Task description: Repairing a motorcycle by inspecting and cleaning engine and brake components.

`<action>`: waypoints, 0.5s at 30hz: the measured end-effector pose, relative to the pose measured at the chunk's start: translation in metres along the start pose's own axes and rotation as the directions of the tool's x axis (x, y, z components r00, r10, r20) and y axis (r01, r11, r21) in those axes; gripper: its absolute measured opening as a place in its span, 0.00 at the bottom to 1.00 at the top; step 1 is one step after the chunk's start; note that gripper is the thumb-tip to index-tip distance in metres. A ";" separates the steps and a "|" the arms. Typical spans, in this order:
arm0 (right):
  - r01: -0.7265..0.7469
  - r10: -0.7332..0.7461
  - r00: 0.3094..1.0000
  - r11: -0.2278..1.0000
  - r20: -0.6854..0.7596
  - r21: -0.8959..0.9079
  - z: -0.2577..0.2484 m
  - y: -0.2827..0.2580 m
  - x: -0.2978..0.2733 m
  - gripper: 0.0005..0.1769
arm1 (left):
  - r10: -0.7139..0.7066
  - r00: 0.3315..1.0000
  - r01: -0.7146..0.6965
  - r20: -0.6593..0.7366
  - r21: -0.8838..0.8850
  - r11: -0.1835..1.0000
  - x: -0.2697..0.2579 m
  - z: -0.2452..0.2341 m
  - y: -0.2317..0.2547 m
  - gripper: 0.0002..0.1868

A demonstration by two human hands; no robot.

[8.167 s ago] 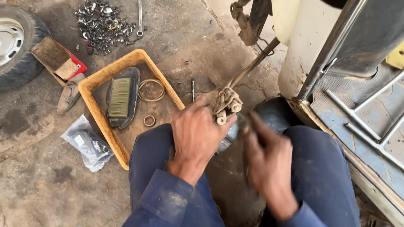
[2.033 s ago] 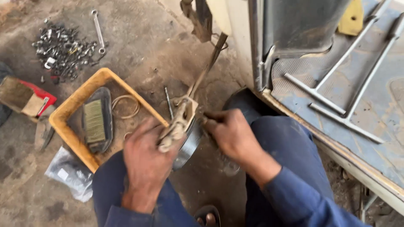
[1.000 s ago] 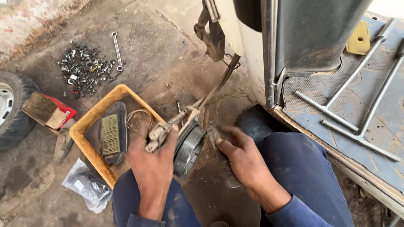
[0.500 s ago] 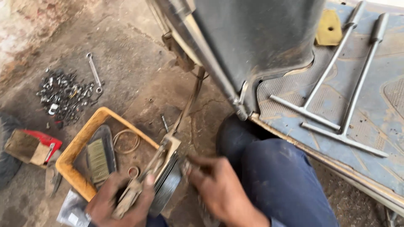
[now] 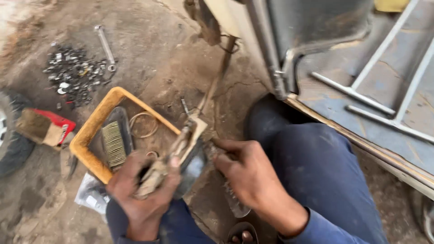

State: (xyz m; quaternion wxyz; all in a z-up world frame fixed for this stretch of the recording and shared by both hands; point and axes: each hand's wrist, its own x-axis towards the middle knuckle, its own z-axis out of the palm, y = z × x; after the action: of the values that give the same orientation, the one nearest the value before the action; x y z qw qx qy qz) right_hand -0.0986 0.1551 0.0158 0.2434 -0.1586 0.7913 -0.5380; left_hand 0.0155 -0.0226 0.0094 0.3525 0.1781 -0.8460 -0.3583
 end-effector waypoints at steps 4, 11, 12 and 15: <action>-0.280 0.279 0.960 0.956 0.024 0.091 0.003 -0.020 0.001 0.24 | 0.051 0.996 -0.055 0.077 0.053 0.997 0.001 0.000 0.005 0.18; -0.253 0.250 0.966 0.966 -0.060 -0.055 0.011 -0.014 -0.005 0.25 | 0.030 0.997 -0.029 0.071 -0.017 0.999 0.004 0.003 0.005 0.15; -0.249 0.245 0.967 0.967 -0.066 -0.060 0.009 -0.017 -0.009 0.25 | 0.033 0.997 -0.032 0.067 -0.024 0.999 0.006 0.005 0.005 0.15; -0.338 0.342 0.940 0.933 0.004 -0.126 0.015 -0.004 -0.018 0.29 | -0.005 0.999 0.007 0.032 -0.069 0.998 0.001 -0.002 0.005 0.12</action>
State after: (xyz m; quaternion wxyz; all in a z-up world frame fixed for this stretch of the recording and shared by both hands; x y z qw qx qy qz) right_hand -0.0752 0.1507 0.0190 0.3326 -0.0408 0.8353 -0.4359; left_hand 0.0158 -0.0212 0.0147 0.3439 0.1626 -0.8380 -0.3912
